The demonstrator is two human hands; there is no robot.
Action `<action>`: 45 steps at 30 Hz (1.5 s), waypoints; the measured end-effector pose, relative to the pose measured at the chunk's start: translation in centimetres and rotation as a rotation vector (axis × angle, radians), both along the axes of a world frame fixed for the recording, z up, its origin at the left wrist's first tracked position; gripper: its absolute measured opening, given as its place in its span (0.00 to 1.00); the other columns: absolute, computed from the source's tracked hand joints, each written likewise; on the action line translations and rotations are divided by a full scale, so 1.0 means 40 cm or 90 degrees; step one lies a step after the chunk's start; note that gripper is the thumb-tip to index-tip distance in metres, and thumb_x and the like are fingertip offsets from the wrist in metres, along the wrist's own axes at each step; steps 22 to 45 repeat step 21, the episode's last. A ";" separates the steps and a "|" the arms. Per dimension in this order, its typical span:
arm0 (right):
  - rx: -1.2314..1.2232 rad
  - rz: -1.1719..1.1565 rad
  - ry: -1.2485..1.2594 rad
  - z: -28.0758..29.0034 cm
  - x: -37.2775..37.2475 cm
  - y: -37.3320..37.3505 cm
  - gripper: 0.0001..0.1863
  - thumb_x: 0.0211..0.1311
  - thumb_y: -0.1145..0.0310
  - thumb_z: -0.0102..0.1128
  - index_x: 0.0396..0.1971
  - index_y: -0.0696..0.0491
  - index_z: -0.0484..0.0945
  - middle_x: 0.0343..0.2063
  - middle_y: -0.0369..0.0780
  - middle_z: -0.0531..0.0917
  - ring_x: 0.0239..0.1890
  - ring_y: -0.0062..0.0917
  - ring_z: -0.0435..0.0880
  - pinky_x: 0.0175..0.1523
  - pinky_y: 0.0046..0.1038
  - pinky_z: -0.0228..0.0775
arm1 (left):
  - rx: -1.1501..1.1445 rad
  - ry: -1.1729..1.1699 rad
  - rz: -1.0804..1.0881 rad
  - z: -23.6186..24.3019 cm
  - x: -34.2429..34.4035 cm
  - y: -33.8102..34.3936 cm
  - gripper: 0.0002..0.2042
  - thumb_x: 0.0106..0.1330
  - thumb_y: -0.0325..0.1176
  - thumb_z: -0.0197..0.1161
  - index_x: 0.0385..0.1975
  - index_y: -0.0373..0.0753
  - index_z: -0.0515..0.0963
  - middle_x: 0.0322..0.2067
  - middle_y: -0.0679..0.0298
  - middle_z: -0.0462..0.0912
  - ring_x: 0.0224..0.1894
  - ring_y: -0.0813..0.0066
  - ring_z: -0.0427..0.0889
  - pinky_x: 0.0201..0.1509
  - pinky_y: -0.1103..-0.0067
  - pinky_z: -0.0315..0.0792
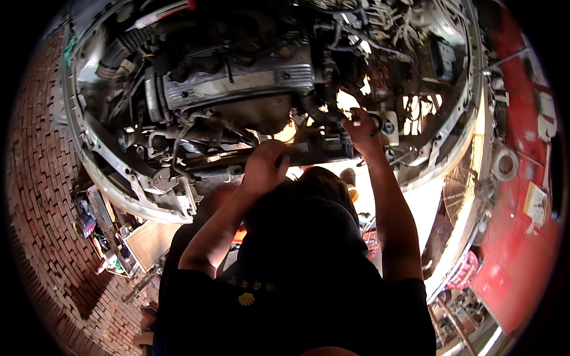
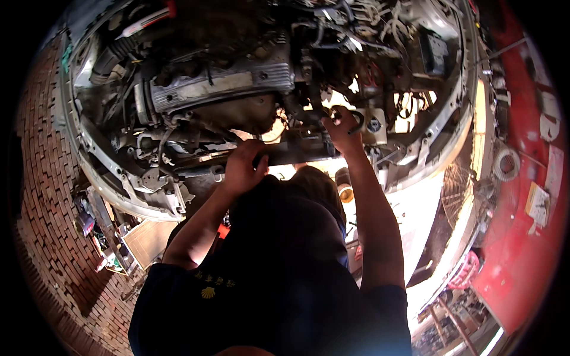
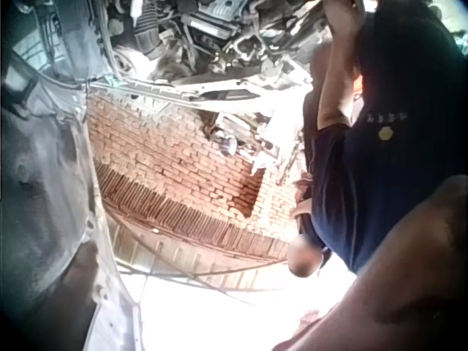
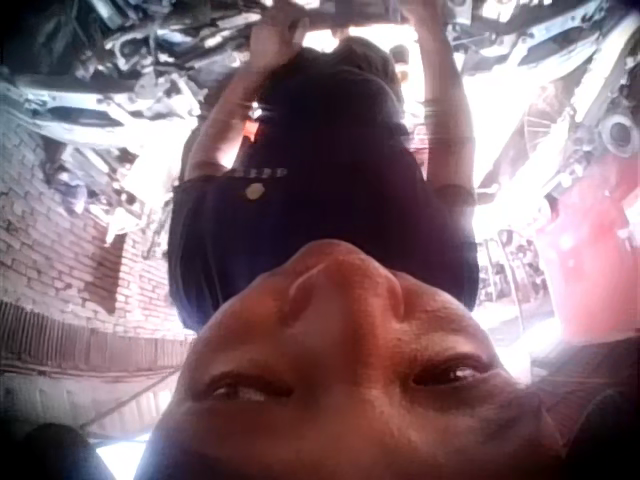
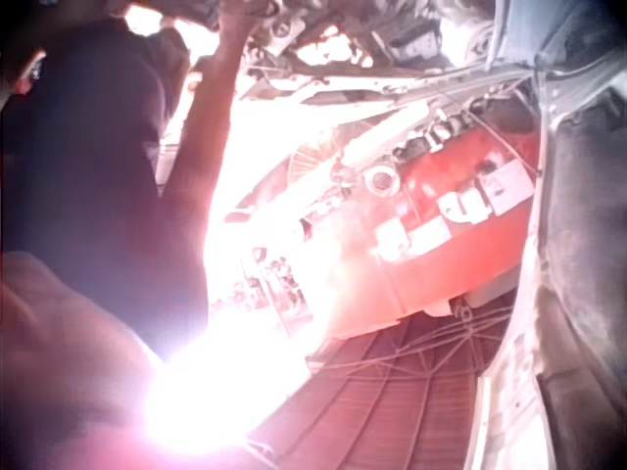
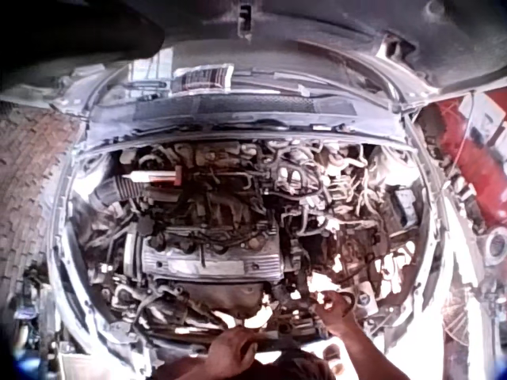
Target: The person works on a car engine, first handling a radiator fan shroud and pointing at electrical connectors. Using a sealant gun, the person applies material to a hose fitting and then reconnects a coolant hose, securing it with a spring clamp by hand.
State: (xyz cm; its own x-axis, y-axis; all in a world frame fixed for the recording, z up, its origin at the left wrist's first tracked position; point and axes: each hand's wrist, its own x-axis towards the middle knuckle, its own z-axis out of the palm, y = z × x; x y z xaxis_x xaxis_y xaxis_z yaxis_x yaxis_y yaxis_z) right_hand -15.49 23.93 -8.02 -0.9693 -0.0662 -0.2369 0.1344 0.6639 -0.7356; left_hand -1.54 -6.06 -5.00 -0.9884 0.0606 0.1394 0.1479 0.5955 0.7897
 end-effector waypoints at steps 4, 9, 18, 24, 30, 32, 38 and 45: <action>-0.010 0.004 0.041 -0.007 0.011 -0.016 0.24 0.63 0.59 0.73 0.53 0.59 0.82 0.42 0.45 0.88 0.42 0.32 0.86 0.49 0.36 0.77 | -0.022 -0.010 -0.003 -0.003 0.010 -0.007 0.15 0.64 0.34 0.70 0.47 0.35 0.82 0.47 0.48 0.85 0.50 0.44 0.85 0.55 0.59 0.80; 0.107 0.152 -0.032 0.023 -0.041 0.027 0.24 0.65 0.54 0.72 0.48 0.59 0.83 0.37 0.49 0.89 0.39 0.38 0.88 0.48 0.38 0.79 | -0.019 -0.023 -0.021 -0.007 0.008 -0.011 0.13 0.64 0.33 0.68 0.44 0.34 0.82 0.44 0.49 0.85 0.47 0.45 0.84 0.53 0.60 0.80; 0.215 0.260 -0.295 0.079 -0.122 0.041 0.32 0.72 0.40 0.65 0.57 0.54 0.78 0.24 0.41 0.85 0.20 0.26 0.83 0.31 0.34 0.77 | -0.010 -0.011 0.007 0.002 0.019 -0.005 0.12 0.65 0.36 0.68 0.41 0.35 0.82 0.40 0.52 0.84 0.44 0.48 0.84 0.49 0.60 0.80; 0.074 0.231 -0.418 0.005 -0.154 0.010 0.34 0.70 0.41 0.68 0.64 0.50 0.78 0.23 0.41 0.86 0.17 0.26 0.82 0.24 0.32 0.75 | -0.060 -0.021 -0.026 0.003 0.024 -0.020 0.14 0.65 0.39 0.69 0.44 0.37 0.84 0.41 0.53 0.85 0.45 0.51 0.85 0.50 0.61 0.80; 0.074 0.231 -0.418 0.005 -0.154 0.010 0.34 0.70 0.41 0.68 0.64 0.50 0.78 0.23 0.41 0.86 0.17 0.26 0.82 0.24 0.32 0.75 | -0.060 -0.021 -0.026 0.003 0.024 -0.020 0.14 0.65 0.39 0.69 0.44 0.37 0.84 0.41 0.53 0.85 0.45 0.51 0.85 0.50 0.61 0.80; 0.074 0.231 -0.418 0.005 -0.154 0.010 0.34 0.70 0.41 0.68 0.64 0.50 0.78 0.23 0.41 0.86 0.17 0.26 0.82 0.24 0.32 0.75 | -0.060 -0.021 -0.026 0.003 0.024 -0.020 0.14 0.65 0.39 0.69 0.44 0.37 0.84 0.41 0.53 0.85 0.45 0.51 0.85 0.50 0.61 0.80; 0.074 0.231 -0.418 0.005 -0.154 0.010 0.34 0.70 0.41 0.68 0.64 0.50 0.78 0.23 0.41 0.86 0.17 0.26 0.82 0.24 0.32 0.75 | -0.060 -0.021 -0.026 0.003 0.024 -0.020 0.14 0.65 0.39 0.69 0.44 0.37 0.84 0.41 0.53 0.85 0.45 0.51 0.85 0.50 0.61 0.80; 0.074 0.231 -0.418 0.005 -0.154 0.010 0.34 0.70 0.41 0.68 0.64 0.50 0.78 0.23 0.41 0.86 0.17 0.26 0.82 0.24 0.32 0.75 | -0.060 -0.021 -0.026 0.003 0.024 -0.020 0.14 0.65 0.39 0.69 0.44 0.37 0.84 0.41 0.53 0.85 0.45 0.51 0.85 0.50 0.61 0.80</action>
